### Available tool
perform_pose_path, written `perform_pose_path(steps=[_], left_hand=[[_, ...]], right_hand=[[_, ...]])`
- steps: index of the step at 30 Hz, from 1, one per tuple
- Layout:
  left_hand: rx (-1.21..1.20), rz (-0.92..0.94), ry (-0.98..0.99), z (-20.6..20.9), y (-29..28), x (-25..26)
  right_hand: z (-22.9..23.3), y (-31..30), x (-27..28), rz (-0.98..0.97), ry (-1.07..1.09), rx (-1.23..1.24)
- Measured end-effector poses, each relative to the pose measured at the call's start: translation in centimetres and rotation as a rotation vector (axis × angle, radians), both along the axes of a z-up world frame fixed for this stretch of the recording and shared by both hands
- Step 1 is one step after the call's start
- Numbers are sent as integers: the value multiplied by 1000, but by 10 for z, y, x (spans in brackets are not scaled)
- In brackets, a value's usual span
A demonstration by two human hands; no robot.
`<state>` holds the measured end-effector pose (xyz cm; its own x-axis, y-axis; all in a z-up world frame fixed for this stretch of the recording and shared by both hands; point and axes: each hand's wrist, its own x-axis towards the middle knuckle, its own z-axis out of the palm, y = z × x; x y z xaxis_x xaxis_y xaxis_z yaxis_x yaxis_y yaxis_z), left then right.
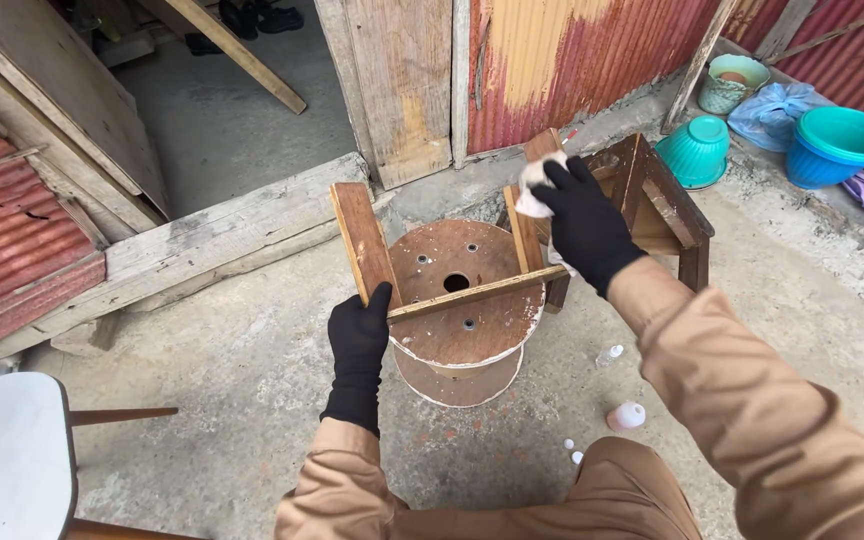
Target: The recorder is polishing and cleaning several wooden stool components using a cloth and a spray bottle.
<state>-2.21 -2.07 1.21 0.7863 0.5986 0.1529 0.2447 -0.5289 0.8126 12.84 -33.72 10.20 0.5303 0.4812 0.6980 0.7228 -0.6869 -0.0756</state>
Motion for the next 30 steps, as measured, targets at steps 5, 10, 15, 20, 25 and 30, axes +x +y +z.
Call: perform_pose_path(steps=[5,10,15,20,25,30], left_hand=[[20,9,-20,-4,0,1],[97,5,-8,-12,-3,-9],[5,1,-42,-5,-3,-11],[21,12,-43,-10,-2,-14],[-15,-10,-78,-17,3,-19],[-150,-194,-123,-25,-10,-48]], right_hand=[[-4,-40,-36,223,141,-215],[17,-8,9,56,82,-137],[-3,12,36,48,112,167],[-38,-29,-1,49,47,292],[-43,-29,-42,24,416,612],[-83,-48,-35,60,281,791]])
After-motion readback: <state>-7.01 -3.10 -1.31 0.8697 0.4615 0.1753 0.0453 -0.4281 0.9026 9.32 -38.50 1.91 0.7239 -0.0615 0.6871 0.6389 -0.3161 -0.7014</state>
